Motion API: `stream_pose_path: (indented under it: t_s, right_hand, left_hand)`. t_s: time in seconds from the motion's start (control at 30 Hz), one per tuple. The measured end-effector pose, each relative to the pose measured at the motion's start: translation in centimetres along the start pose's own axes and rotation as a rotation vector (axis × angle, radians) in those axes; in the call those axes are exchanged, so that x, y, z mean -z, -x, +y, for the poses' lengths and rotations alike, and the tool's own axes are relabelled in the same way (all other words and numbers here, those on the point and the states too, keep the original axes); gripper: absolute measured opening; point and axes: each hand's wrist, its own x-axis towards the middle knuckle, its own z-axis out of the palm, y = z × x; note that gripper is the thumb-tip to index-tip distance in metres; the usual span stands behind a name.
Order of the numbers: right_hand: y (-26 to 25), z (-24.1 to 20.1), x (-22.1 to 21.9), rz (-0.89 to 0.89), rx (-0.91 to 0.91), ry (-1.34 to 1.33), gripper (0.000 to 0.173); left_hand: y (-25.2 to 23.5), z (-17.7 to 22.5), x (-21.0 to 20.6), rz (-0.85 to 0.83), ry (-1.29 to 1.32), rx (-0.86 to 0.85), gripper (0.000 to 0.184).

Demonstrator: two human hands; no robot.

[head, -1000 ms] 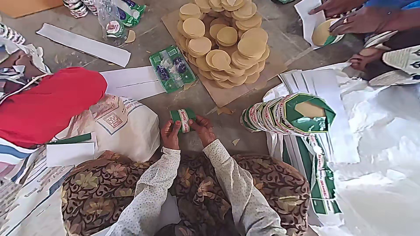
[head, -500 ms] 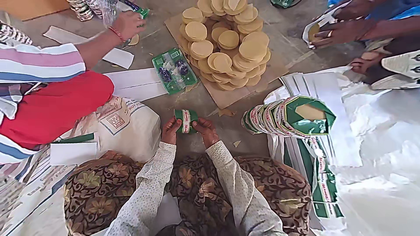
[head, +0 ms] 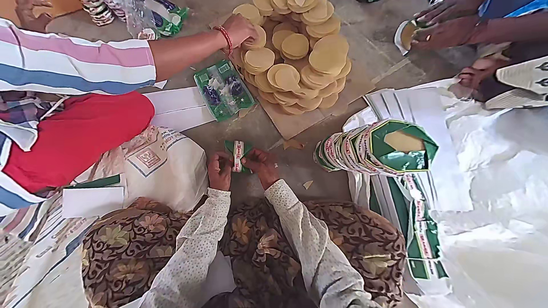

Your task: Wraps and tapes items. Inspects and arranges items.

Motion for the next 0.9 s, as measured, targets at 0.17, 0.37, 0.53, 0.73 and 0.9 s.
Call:
stream_pose_path:
  t_s: [0.17, 0.37, 0.53, 0.73, 0.9]
  right_hand:
    - [-0.3, 0.5, -0.2, -0.005, 0.015, 0.058, 0.017]
    - [0.0, 1.5, -0.3, -0.021, 0.157, 0.354, 0.034]
    - [3.0, -1.0, -0.1, 0.044, 0.296, 0.408, 0.023]
    - [8.5, -5.6, -0.9, 0.245, 0.243, 0.115, 0.041]
    - [13.8, -8.3, -4.1, -0.055, 0.242, -0.198, 0.010]
  left_hand:
    - [1.0, 0.9, 0.2, 0.044, -0.353, -0.232, 0.022]
    - [1.8, 3.6, 0.2, -0.043, -0.738, -0.232, 0.051]
    - [0.5, 4.8, 1.3, 0.004, -0.455, 0.039, 0.033]
    - [1.8, 10.7, 2.5, 0.134, 0.440, 0.561, 0.027]
    - [6.8, 14.2, 4.4, -0.033, 0.845, 0.607, 0.027]
